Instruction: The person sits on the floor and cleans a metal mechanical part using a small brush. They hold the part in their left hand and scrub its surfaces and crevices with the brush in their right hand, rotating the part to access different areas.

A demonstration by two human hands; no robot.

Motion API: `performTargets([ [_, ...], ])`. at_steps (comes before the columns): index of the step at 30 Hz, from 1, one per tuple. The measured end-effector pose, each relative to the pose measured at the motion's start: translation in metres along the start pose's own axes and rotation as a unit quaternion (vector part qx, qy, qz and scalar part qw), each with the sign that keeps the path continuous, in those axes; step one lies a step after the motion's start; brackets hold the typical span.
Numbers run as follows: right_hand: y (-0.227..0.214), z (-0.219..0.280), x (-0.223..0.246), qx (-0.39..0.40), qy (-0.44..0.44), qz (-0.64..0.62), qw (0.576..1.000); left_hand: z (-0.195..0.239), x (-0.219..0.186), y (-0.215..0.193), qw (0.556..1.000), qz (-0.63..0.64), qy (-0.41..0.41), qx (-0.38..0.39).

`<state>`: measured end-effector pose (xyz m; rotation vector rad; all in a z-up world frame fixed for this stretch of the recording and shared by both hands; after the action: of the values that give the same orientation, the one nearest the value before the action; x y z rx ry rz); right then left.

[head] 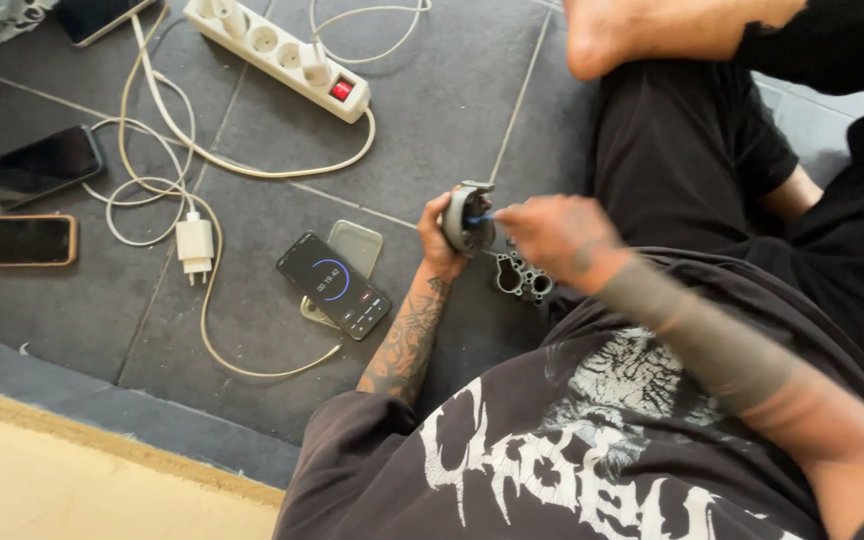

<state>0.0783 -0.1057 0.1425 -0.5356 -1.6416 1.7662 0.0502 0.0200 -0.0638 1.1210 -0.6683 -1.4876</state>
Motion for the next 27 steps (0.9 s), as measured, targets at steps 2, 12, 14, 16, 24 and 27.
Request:
performTargets([
  [2,-0.004,0.001,-0.002,0.004,-0.008,0.006,1.000,-0.005,0.002,-0.004,1.000,-0.009,-0.001,0.005],
  [12,0.000,-0.001,-0.005,0.047,-0.019,0.035,0.998,0.003,-0.002,0.006,0.998,-0.053,0.004,0.025],
  [14,-0.029,-0.007,-0.015,0.071,-0.018,0.026,0.997,0.019,0.001,0.029,0.996,-0.077,0.000,0.037],
  [16,-0.029,-0.009,-0.018,0.093,-0.015,0.015,0.995,0.017,0.004,0.027,0.993,-0.102,-0.005,0.051],
  [24,-0.035,-0.009,-0.018,0.072,-0.015,-0.010,0.997,0.015,-0.001,0.020,0.998,-0.060,-0.013,0.004],
  [27,-0.025,-0.008,-0.008,0.033,-0.012,0.011,0.999,-0.003,0.002,0.002,0.998,-0.059,0.005,0.013],
])
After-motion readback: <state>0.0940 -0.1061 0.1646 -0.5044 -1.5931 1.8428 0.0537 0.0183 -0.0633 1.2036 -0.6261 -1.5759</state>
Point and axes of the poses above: each hand's wrist, its own z-axis away from the middle knuckle, its own y-axis out of the palm, x = y × z, the point moved 4 cm from there along -z, towards the middle knuckle, and after that the axes turned 5 degrees about -x, right-handed, at the moved point
